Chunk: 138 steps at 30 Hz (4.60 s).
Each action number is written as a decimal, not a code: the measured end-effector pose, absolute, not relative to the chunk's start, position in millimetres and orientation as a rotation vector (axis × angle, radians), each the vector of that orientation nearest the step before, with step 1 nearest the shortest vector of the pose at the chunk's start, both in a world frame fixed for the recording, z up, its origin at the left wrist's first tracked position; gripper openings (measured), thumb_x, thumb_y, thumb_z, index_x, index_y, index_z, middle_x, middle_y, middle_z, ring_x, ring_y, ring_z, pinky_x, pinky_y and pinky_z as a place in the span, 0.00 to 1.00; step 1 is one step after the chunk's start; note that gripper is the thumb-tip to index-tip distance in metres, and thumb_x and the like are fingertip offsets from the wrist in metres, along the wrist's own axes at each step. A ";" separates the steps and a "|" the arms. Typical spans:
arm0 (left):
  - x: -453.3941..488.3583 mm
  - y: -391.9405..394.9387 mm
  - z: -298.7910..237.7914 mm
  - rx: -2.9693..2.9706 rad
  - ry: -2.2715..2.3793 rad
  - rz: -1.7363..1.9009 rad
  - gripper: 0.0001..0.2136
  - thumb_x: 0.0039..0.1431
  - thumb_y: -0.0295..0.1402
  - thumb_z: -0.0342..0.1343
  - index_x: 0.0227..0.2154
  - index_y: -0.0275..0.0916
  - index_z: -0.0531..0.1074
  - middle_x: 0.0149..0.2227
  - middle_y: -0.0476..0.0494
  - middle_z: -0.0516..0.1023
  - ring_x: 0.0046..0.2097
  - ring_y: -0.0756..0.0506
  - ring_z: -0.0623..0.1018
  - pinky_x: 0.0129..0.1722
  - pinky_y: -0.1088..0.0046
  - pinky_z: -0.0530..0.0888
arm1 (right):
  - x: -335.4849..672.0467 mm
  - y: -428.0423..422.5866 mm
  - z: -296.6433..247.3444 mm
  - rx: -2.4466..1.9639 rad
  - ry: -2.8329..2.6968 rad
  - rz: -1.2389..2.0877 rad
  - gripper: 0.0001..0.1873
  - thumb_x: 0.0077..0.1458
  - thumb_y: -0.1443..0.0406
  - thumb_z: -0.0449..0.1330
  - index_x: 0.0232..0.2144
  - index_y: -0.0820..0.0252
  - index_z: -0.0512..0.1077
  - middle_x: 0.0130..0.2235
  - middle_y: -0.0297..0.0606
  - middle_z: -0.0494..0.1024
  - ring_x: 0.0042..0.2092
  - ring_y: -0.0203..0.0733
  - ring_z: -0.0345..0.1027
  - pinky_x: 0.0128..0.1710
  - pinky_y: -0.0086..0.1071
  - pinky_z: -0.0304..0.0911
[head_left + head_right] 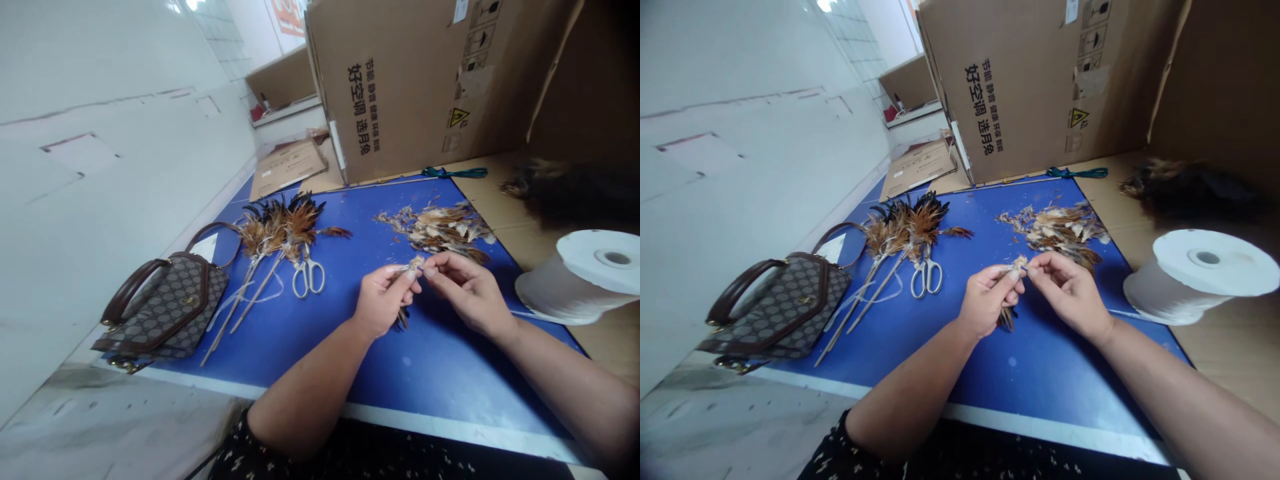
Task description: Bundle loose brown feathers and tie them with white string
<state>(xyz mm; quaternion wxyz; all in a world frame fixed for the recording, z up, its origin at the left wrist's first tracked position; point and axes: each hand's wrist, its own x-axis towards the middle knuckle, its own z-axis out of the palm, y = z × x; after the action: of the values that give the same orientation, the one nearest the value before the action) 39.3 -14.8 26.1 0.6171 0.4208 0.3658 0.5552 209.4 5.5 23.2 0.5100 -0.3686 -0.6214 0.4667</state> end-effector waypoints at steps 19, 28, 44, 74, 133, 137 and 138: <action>30.3 -21.4 19.0 2.005 1.065 1.424 0.21 0.66 0.34 0.59 0.61 0.40 0.76 0.51 0.31 0.79 0.53 0.37 0.76 0.59 0.54 0.72 | 207.6 1.6 24.1 -1.156 -1.521 0.878 0.18 0.58 0.50 0.68 0.36 0.58 0.85 0.26 0.33 0.75 0.26 0.35 0.61 0.26 0.30 0.59; 27.8 -12.5 19.0 1.798 1.074 1.574 0.10 0.68 0.33 0.58 0.45 0.41 0.84 0.42 0.39 0.82 0.45 0.44 0.79 0.51 0.63 0.75 | 207.6 5.4 22.1 -1.118 -1.488 1.112 0.21 0.54 0.47 0.71 0.34 0.60 0.83 0.25 0.32 0.72 0.26 0.33 0.59 0.25 0.28 0.56; 27.2 -0.6 20.7 0.844 1.098 1.439 0.16 0.54 0.43 0.70 0.39 0.35 0.81 0.33 0.46 0.80 0.32 0.52 0.75 0.35 0.74 0.72 | 208.9 6.1 27.1 -1.050 -1.361 1.268 0.21 0.47 0.47 0.76 0.29 0.58 0.81 0.29 0.36 0.79 0.28 0.36 0.67 0.29 0.29 0.65; 14.3 -4.7 29.5 1.929 0.862 1.346 0.12 0.69 0.32 0.56 0.49 0.42 0.83 0.44 0.39 0.79 0.48 0.44 0.78 0.53 0.63 0.75 | 209.8 5.6 28.3 -1.027 -1.430 1.441 0.16 0.50 0.53 0.71 0.27 0.60 0.78 0.25 0.33 0.74 0.25 0.33 0.60 0.25 0.28 0.55; 42.3 -13.9 -0.3 1.215 1.006 0.746 0.12 0.53 0.38 0.70 0.31 0.33 0.79 0.27 0.44 0.81 0.26 0.50 0.77 0.30 0.72 0.75 | 248.2 22.0 45.8 -0.776 -2.344 0.949 0.11 0.64 0.63 0.60 0.30 0.59 0.76 0.32 0.37 0.76 0.35 0.40 0.69 0.37 0.32 0.62; 43.6 -15.2 2.5 1.314 0.952 0.731 0.18 0.54 0.46 0.70 0.33 0.32 0.82 0.30 0.42 0.83 0.30 0.49 0.78 0.36 0.71 0.75 | 251.0 20.6 48.1 -0.760 -2.358 0.884 0.10 0.64 0.65 0.60 0.30 0.58 0.77 0.34 0.37 0.78 0.37 0.40 0.71 0.39 0.32 0.64; 44.1 -15.7 3.3 1.312 0.946 0.729 0.19 0.54 0.47 0.70 0.33 0.32 0.83 0.30 0.42 0.83 0.31 0.49 0.77 0.37 0.71 0.74 | 251.4 20.3 49.2 -0.763 -2.357 0.859 0.10 0.64 0.65 0.60 0.30 0.58 0.78 0.34 0.37 0.78 0.37 0.40 0.71 0.40 0.33 0.64</action>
<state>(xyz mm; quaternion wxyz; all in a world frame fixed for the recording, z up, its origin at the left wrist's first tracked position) 44.1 -15.7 3.3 0.6318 0.5731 0.4134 0.3185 251.4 20.3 49.2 0.2568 -0.2813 -0.8687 0.3166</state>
